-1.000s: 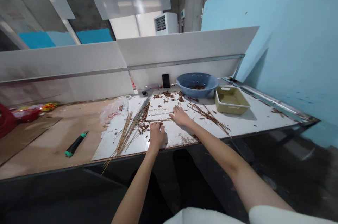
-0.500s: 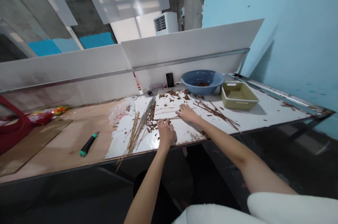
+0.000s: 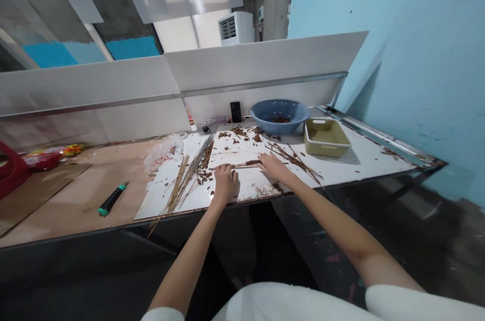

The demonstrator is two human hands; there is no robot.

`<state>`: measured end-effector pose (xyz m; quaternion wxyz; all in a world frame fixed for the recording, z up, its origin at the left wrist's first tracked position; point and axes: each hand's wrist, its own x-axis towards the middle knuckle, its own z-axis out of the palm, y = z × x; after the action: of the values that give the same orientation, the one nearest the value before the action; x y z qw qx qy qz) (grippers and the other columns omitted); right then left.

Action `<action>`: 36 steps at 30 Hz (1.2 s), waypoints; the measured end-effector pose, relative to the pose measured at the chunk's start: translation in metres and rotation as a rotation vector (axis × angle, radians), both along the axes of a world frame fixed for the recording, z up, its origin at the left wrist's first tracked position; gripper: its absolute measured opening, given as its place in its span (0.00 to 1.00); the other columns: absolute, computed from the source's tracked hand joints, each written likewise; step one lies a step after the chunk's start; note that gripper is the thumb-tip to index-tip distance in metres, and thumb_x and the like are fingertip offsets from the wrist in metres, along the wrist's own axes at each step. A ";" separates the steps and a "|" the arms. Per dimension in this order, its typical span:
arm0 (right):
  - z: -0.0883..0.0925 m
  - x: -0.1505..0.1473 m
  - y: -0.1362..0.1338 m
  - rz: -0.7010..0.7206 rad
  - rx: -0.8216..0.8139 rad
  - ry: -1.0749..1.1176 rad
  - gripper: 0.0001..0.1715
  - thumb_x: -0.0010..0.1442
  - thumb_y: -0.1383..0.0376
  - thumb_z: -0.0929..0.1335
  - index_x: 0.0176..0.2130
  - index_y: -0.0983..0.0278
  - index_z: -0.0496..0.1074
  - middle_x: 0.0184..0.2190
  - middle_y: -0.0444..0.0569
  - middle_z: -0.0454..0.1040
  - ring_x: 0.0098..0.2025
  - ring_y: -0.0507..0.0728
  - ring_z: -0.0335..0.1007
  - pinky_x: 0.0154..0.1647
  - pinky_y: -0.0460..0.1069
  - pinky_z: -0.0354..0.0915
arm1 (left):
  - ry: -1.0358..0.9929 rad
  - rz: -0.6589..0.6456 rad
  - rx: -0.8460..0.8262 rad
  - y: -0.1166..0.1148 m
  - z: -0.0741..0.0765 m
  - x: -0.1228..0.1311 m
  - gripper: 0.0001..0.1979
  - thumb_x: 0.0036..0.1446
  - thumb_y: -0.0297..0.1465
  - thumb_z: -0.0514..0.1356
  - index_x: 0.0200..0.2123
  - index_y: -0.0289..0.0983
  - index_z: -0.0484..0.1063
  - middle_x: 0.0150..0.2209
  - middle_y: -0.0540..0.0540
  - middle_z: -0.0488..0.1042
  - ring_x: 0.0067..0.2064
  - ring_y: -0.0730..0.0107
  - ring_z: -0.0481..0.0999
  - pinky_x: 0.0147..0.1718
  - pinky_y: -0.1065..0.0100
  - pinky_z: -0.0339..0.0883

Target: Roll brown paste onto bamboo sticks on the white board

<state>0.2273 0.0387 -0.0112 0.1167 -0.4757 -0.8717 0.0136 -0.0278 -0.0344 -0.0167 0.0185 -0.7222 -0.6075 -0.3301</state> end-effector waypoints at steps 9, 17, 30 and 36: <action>0.003 -0.006 0.014 0.028 -0.048 0.294 0.11 0.75 0.61 0.73 0.50 0.64 0.85 0.51 0.57 0.87 0.56 0.64 0.81 0.60 0.54 0.70 | 0.296 -0.170 -0.298 0.065 0.032 0.043 0.16 0.71 0.34 0.66 0.58 0.40 0.84 0.57 0.36 0.83 0.62 0.45 0.74 0.58 0.53 0.67; 0.005 -0.013 0.025 0.104 0.005 0.270 0.09 0.73 0.65 0.74 0.47 0.63 0.87 0.48 0.56 0.88 0.55 0.64 0.80 0.61 0.54 0.68 | 0.264 -0.221 -0.216 0.074 0.021 0.038 0.13 0.70 0.33 0.66 0.51 0.42 0.89 0.50 0.37 0.86 0.58 0.46 0.77 0.57 0.53 0.67; 0.005 -0.015 0.026 0.164 0.105 0.243 0.09 0.72 0.67 0.74 0.51 0.65 0.85 0.51 0.58 0.86 0.55 0.65 0.76 0.61 0.57 0.69 | 0.175 -0.270 -0.144 0.085 0.019 0.033 0.10 0.67 0.33 0.69 0.46 0.41 0.90 0.45 0.37 0.87 0.55 0.46 0.78 0.55 0.51 0.70; 0.008 -0.016 0.032 0.185 0.074 0.233 0.10 0.73 0.65 0.73 0.45 0.63 0.88 0.48 0.56 0.88 0.55 0.66 0.77 0.61 0.57 0.69 | 0.197 -0.267 -0.173 0.086 0.016 0.035 0.12 0.70 0.33 0.64 0.45 0.41 0.91 0.46 0.37 0.87 0.56 0.48 0.75 0.58 0.52 0.68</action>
<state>0.2114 0.0710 -0.0035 0.2327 -0.3839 -0.8923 0.0475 0.0075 0.0515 -0.0005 -0.0283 -0.8242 -0.5277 -0.2037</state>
